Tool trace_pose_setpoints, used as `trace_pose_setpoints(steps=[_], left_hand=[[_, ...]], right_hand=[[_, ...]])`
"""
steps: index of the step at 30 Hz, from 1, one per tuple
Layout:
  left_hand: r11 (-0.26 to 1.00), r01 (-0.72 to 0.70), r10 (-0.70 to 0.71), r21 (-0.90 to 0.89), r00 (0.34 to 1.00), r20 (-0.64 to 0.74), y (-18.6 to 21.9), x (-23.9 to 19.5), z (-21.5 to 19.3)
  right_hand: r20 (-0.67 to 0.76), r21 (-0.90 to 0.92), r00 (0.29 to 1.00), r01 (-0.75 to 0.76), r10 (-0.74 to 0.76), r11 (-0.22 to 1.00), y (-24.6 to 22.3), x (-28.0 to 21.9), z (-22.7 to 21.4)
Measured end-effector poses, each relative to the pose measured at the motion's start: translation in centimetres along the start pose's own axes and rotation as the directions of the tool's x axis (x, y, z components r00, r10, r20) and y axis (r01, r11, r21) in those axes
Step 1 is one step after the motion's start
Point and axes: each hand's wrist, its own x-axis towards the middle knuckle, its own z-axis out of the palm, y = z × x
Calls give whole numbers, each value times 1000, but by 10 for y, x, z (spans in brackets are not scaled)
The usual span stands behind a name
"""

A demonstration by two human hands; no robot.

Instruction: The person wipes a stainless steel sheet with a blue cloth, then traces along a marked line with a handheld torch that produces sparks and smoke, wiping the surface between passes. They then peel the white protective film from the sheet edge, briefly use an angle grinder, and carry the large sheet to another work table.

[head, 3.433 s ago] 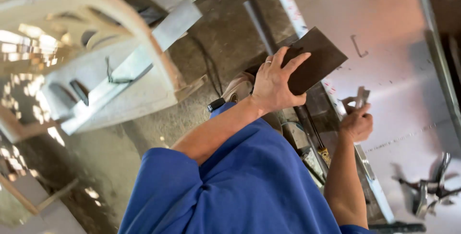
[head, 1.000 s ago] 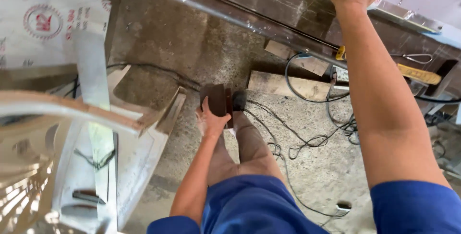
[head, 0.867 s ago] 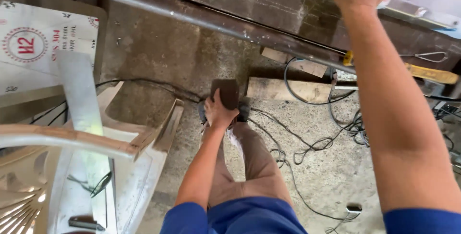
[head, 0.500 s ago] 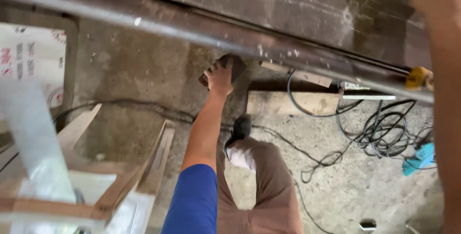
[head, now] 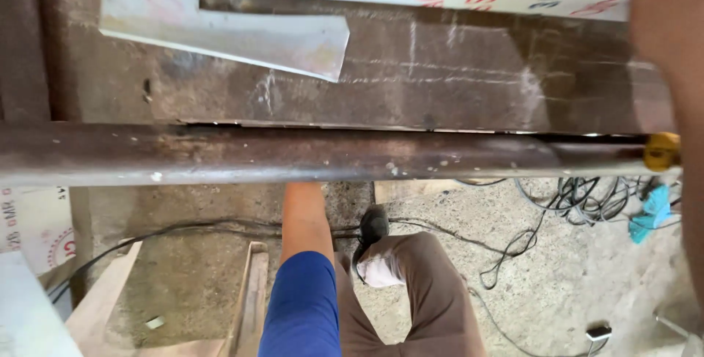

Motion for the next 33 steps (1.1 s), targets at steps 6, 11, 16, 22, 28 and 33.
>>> trace_pose_setpoints(steps=[6, 11, 16, 22, 28, 33], left_hand=[[960, -216, 196, -180, 973, -126, 21, -93, -8], [910, -369, 311, -187, 908, -282, 168, -255, -78], [759, -651, 525, 3, 609, -594, 301, -337, -197], [653, -676, 634, 341, 241, -735, 386, -300, -289], [731, -535, 660, 425, 395, -639, 405, -237, -299], [804, -358, 590, 474, 580, -562, 428, -233, -298]], right_hand=[[34, 171, 998, -61, 56, 983, -136, 73, -58], [-99, 156, 994, 53, -38, 986, -137, 82, -48], [23, 233, 998, -67, 63, 970, -154, 93, -70], [45, 250, 990, -138, 131, 958, -162, 93, -88], [143, 362, 976, -208, 166, 909, -169, 95, -105], [189, 510, 945, -328, 269, 795, -138, 108, -106]])
